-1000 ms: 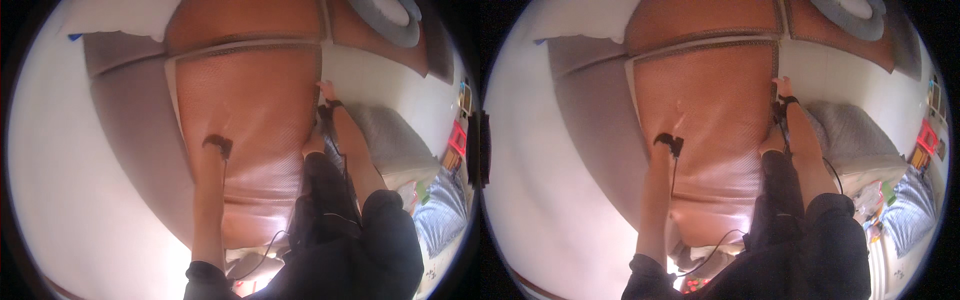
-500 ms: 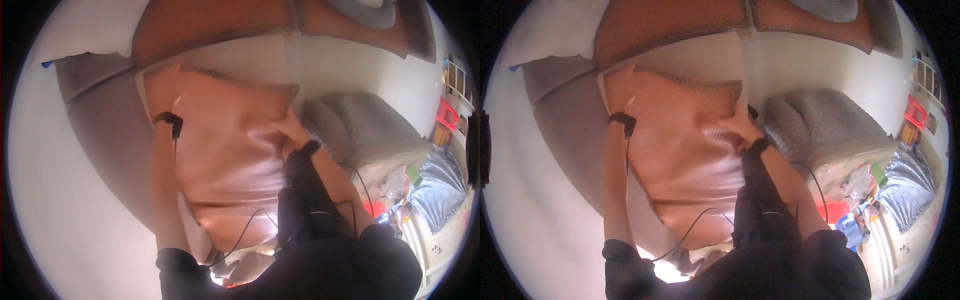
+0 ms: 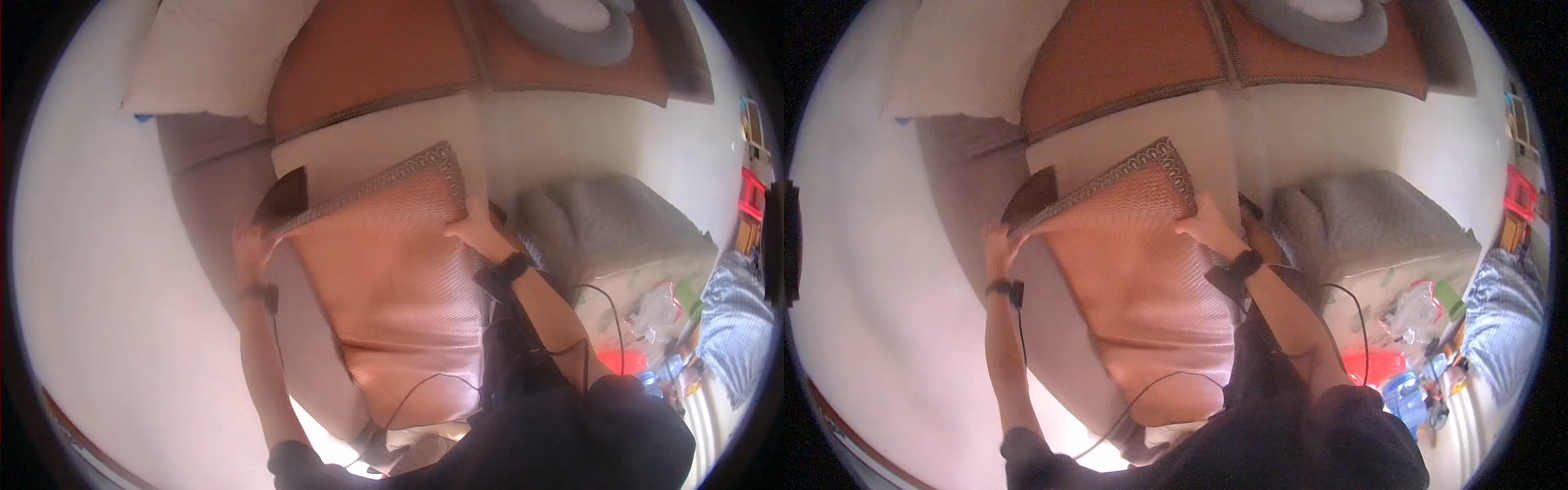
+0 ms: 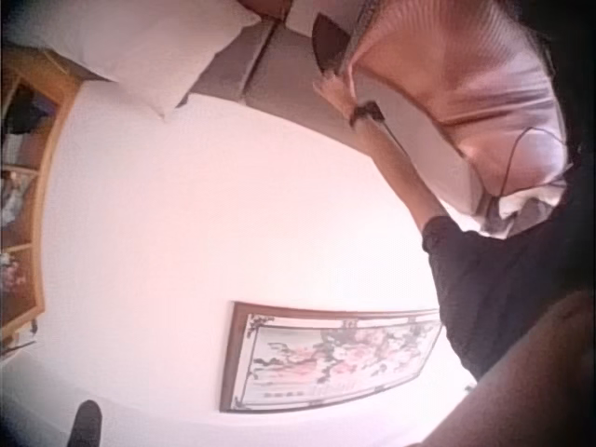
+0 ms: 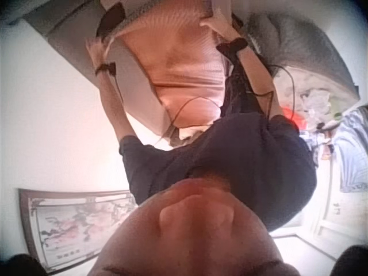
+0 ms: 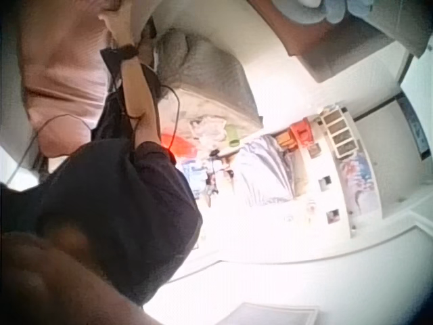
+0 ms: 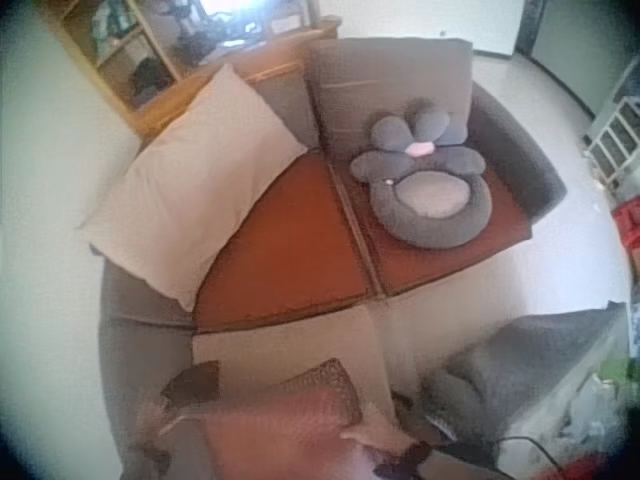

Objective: Arranging pillows and placing a bamboo mat on a sofa.

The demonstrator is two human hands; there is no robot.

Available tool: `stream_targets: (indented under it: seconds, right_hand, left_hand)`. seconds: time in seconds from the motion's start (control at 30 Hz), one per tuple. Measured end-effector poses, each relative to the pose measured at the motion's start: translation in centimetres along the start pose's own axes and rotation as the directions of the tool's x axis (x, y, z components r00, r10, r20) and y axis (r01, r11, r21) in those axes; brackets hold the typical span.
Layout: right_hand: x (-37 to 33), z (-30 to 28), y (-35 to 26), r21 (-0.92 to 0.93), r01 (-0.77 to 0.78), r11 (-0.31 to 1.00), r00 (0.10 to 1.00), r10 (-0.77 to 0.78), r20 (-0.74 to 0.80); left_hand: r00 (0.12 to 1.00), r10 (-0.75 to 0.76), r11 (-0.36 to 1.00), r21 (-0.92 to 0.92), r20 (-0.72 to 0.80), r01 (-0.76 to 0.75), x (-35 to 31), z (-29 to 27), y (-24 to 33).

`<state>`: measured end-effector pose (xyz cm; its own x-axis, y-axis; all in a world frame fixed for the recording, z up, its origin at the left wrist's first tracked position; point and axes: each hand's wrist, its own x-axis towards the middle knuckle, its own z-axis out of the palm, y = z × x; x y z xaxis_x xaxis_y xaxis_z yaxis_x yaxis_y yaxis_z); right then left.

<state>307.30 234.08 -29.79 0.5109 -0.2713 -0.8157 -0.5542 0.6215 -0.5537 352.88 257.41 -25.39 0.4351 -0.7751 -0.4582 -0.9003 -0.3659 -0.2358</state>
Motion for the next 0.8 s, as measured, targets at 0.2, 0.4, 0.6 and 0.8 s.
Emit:
stream_targets:
  seconds: [0.2,0.4,0.6,0.8]
  right_hand:
    - [0.0,-4.1,4.5,-0.041,0.411,0.911,0.820,-0.389,-0.420]
    - [1.9,-4.8,0.6,0.408,0.358,0.840,0.929,-0.279,-0.242]
    - [9.0,-5.0,-2.7,0.045,0.320,0.946,0.917,-0.298,-0.265]
    - [17.0,-16.3,9.7,-0.215,0.136,0.967,0.830,-0.229,-0.509]
  left_hand:
    - [0.970,-0.132,0.978,-0.184,-0.204,0.095,-3.8,-11.0,6.3]
    - [0.928,-0.034,0.979,-0.201,-0.372,-0.045,1.5,-13.2,8.5]
    - [0.901,0.062,0.998,0.002,-0.430,-0.068,9.8,-9.5,2.0]
    - [0.995,-0.088,0.459,-0.889,-0.037,0.008,13.4,-3.6,21.1]
